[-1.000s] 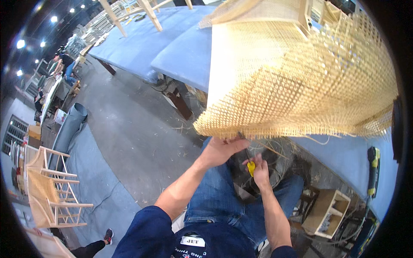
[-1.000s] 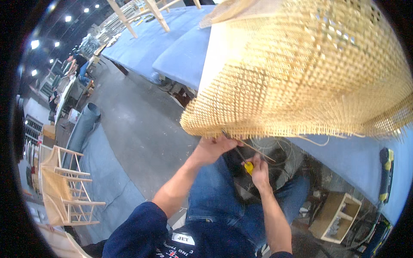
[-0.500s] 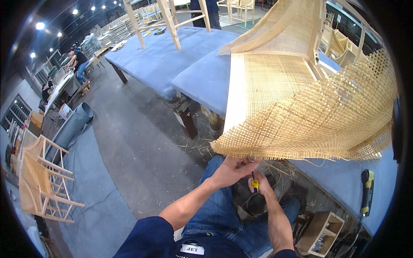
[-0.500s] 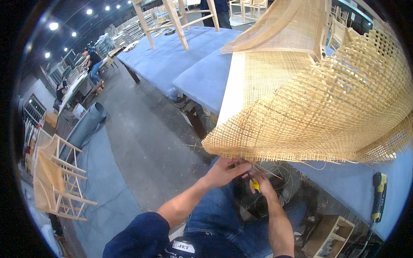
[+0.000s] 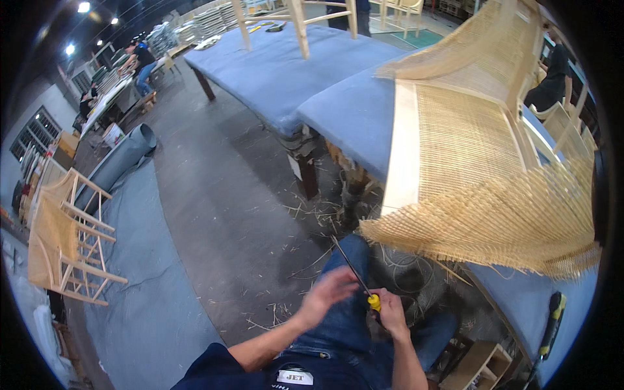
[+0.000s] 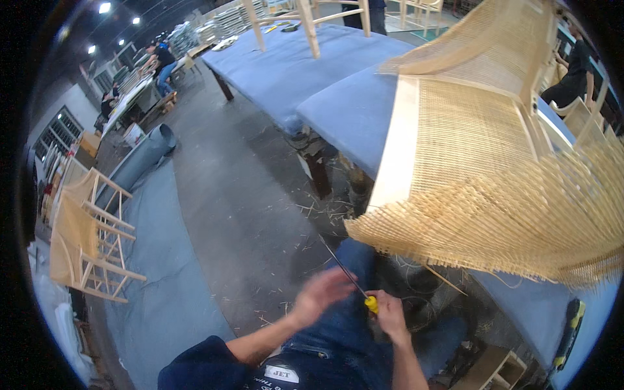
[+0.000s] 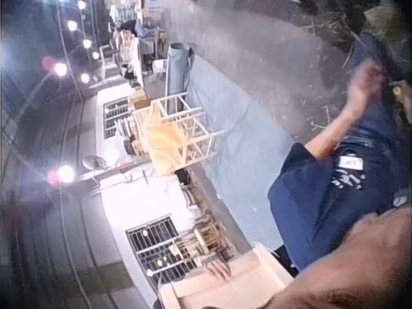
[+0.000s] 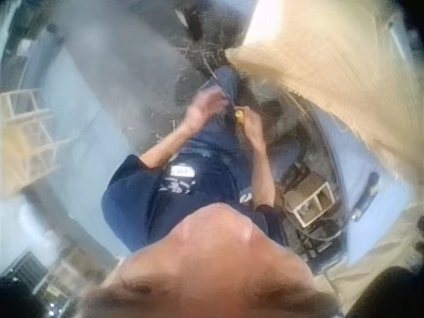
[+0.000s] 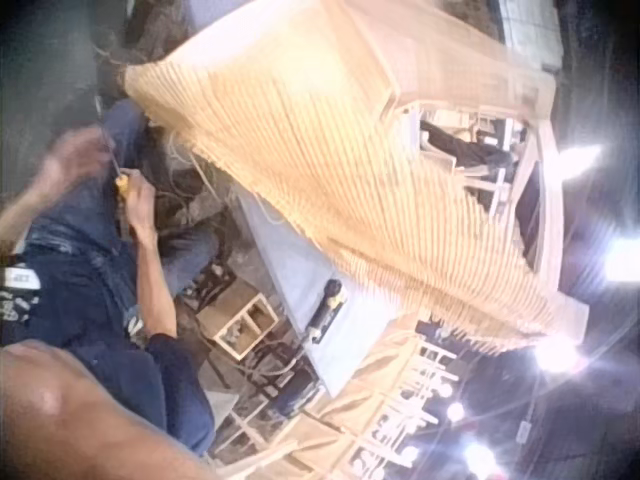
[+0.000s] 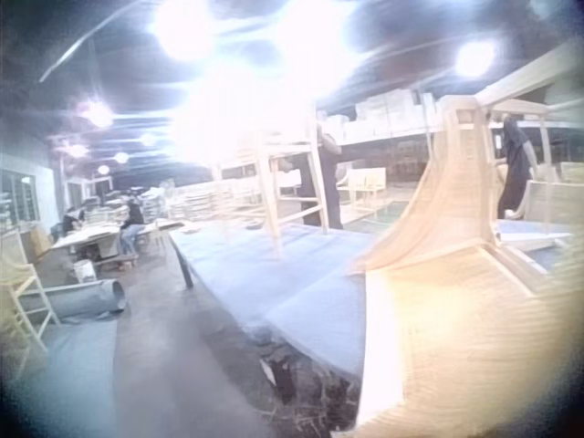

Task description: The person uses a yellow staple gun to attach woven cane webbing to the underside of a wooden chair frame. They repeatedly staple the webbing along the edges, flip the chair to check the fit, and trim excess material with a yellow utility knife.

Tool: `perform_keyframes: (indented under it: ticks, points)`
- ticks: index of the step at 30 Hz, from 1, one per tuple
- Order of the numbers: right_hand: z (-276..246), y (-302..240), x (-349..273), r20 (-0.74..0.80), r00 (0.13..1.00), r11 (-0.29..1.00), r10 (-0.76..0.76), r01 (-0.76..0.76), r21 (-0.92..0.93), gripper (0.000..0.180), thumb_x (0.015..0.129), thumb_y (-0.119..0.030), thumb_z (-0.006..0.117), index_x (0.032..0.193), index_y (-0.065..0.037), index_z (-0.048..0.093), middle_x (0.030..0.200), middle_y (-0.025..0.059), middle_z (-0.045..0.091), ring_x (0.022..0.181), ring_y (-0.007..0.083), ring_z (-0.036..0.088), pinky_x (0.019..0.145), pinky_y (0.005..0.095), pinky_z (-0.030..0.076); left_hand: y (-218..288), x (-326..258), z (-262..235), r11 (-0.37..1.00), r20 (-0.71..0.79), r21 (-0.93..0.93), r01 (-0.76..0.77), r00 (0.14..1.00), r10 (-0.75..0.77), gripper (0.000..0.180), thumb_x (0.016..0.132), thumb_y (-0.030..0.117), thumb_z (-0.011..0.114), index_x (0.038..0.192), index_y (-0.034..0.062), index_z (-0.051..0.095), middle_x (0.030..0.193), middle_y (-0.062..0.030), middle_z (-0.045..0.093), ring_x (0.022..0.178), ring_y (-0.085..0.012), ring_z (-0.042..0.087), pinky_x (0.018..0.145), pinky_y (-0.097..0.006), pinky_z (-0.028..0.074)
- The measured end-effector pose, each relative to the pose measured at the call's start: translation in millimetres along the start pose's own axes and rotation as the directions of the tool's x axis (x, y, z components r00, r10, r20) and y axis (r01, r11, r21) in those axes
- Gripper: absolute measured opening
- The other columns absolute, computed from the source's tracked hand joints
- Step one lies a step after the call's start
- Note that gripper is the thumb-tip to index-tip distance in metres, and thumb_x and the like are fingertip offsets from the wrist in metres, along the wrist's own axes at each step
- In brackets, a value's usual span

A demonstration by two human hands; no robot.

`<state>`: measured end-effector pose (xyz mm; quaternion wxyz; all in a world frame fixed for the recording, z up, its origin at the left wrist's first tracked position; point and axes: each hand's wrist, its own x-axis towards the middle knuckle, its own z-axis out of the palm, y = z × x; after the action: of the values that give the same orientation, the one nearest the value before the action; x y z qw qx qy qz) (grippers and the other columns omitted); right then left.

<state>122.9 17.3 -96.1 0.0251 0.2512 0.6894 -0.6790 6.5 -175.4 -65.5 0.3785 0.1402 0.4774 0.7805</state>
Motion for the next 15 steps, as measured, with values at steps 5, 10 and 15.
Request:
perform_keyframes:
  ticks: [5,10,15]
  points:
    - [61,-64,-10,-0.073,0.958,0.932,-0.276,0.248,-0.266,0.038,0.100,-0.021,0.053,0.135,-0.005,0.056,0.097,0.0216,0.069,0.077,0.0277,0.070,0.075,0.0367,0.054,-10,2,26,0.853,-0.024,0.453,-0.258,0.953,0.301,0.035,0.103,0.023,0.047,0.129,-0.0007,0.046,0.140,-0.0209,0.050,0.132,-0.0292,0.047,0.112,-0.040,0.034]
    - [62,-79,-4,0.036,0.979,0.975,-0.199,0.201,-0.093,0.045,0.095,-0.008,0.059,0.139,-0.004,0.052,0.119,0.0131,0.065,0.097,0.0177,0.064,0.084,0.0299,0.053,36,62,-13,0.946,-0.283,0.041,-0.321,0.905,0.319,0.026,0.106,0.033,0.040,0.115,0.0094,0.038,0.098,-0.0201,0.066,0.068,-0.0279,0.069,0.062,-0.037,0.060]
    - [2,-22,-33,-0.088,0.994,0.957,-0.071,0.043,-0.286,0.042,0.093,-0.013,0.063,0.134,-0.007,0.057,0.103,0.0122,0.072,0.085,0.0210,0.070,0.080,0.0339,0.056,168,217,-142,0.662,-0.393,0.735,-0.150,0.701,0.595,0.042,0.100,0.021,0.048,0.140,0.0100,0.037,0.079,-0.0115,0.063,0.060,-0.0237,0.063,0.056,-0.036,0.052]
